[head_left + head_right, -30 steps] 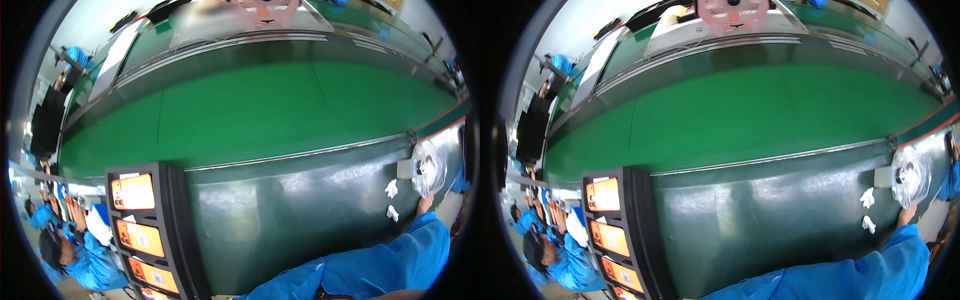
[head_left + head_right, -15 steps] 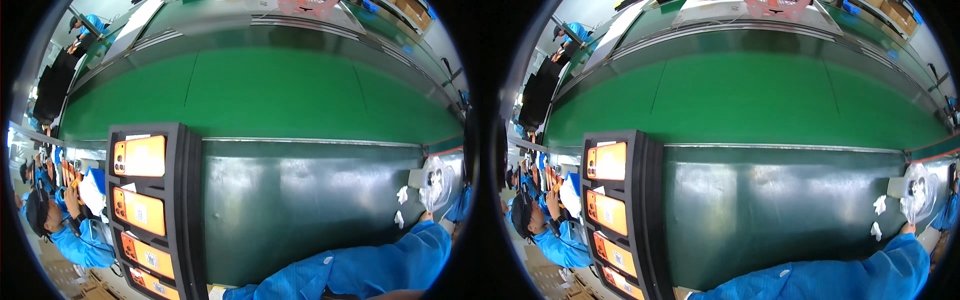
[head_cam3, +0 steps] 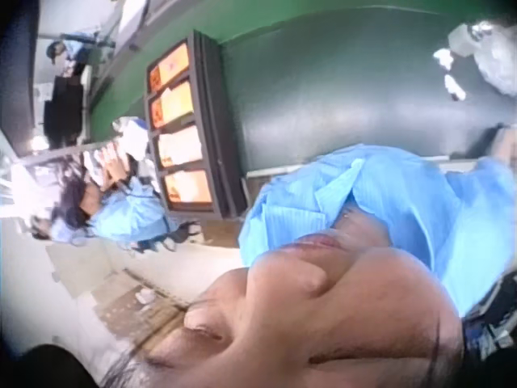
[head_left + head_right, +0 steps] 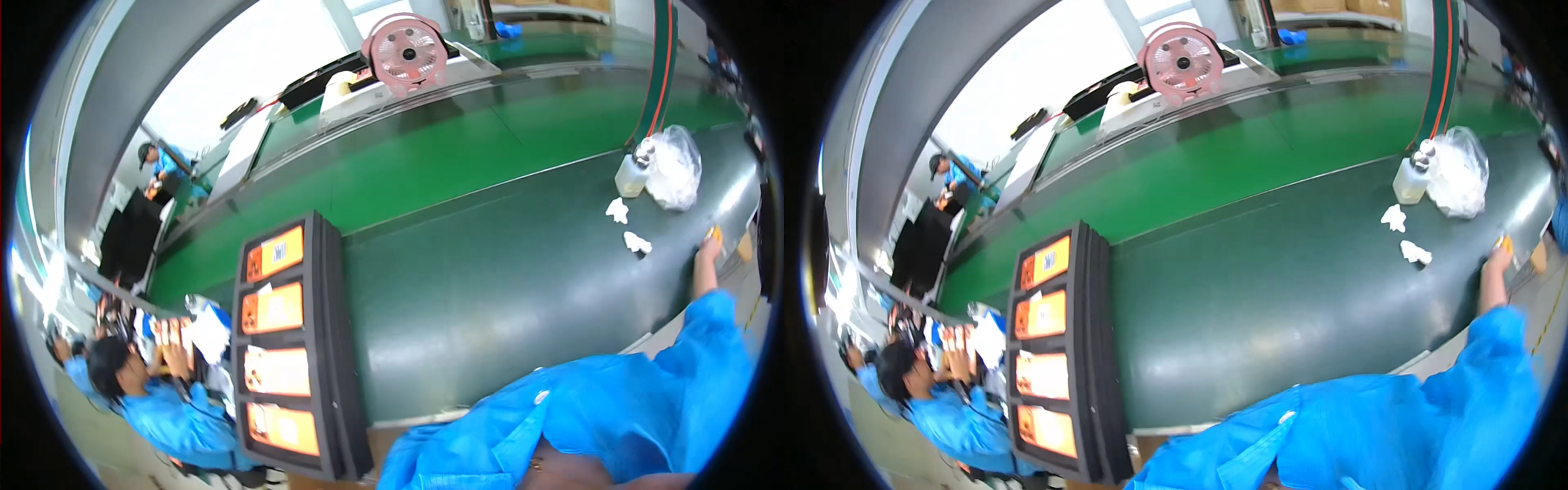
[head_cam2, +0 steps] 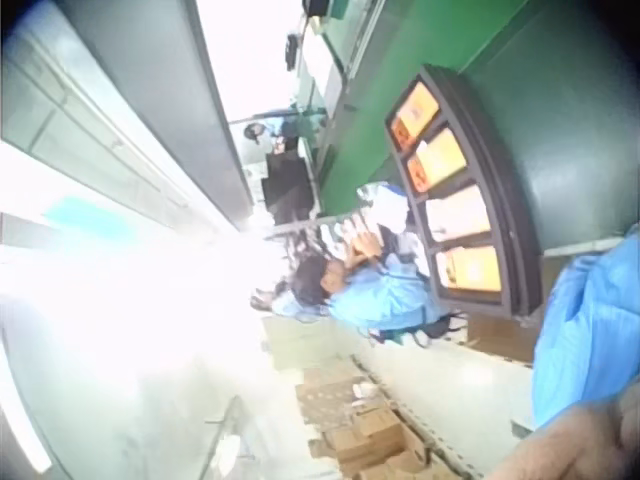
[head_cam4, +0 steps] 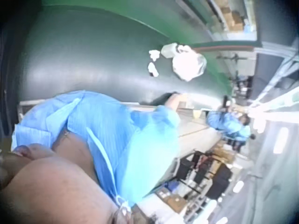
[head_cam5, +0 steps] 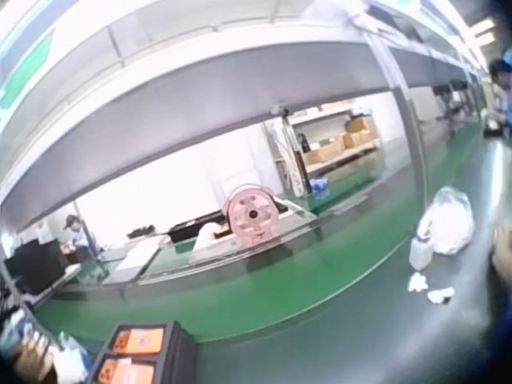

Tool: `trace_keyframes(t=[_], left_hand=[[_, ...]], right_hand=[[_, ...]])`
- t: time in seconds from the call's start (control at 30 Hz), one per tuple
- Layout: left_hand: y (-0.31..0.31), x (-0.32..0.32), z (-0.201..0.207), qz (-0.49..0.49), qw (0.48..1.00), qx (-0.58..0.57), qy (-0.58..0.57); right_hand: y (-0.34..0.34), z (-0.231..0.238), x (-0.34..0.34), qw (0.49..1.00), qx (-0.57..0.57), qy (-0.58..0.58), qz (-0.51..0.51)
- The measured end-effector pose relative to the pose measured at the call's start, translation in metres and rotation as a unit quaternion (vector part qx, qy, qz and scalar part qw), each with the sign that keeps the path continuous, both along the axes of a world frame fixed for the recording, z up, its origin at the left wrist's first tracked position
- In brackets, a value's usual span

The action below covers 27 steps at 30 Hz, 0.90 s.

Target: Cleaning and inspecting the rear camera modules of several smartphones on an assembly tray.

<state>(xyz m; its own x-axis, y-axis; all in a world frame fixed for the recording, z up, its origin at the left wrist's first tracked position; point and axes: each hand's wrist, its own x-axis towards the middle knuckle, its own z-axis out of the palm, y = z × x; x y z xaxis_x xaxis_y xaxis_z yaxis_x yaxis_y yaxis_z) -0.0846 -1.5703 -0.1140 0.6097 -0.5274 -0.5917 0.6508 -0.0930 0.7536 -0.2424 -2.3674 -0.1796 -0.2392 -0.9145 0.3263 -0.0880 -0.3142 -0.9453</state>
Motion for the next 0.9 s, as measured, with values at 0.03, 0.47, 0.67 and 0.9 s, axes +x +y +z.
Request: trace_keyframes(t=[0.03,0.47,0.67,0.9], left_hand=[[-0.012,0.003,0.007,-0.011,1.000,-0.015,-0.004],[-0.042,-0.009,0.068,0.030,0.986,-0.143,-0.080],[-0.044,-0.035,0.056,0.192,0.960,-0.193,-0.062],[0.006,-0.045,0.006,0.143,0.972,-0.181,-0.030]], right_hand=[[0.004,0.027,0.018,0.977,0.009,-0.196,0.079],[0.545,0.204,0.190,0.147,-0.197,0.222,0.944],[0.602,0.166,0.191,0.127,-0.355,0.236,0.896],[0.620,0.175,0.209,0.067,-0.301,0.229,0.924]])
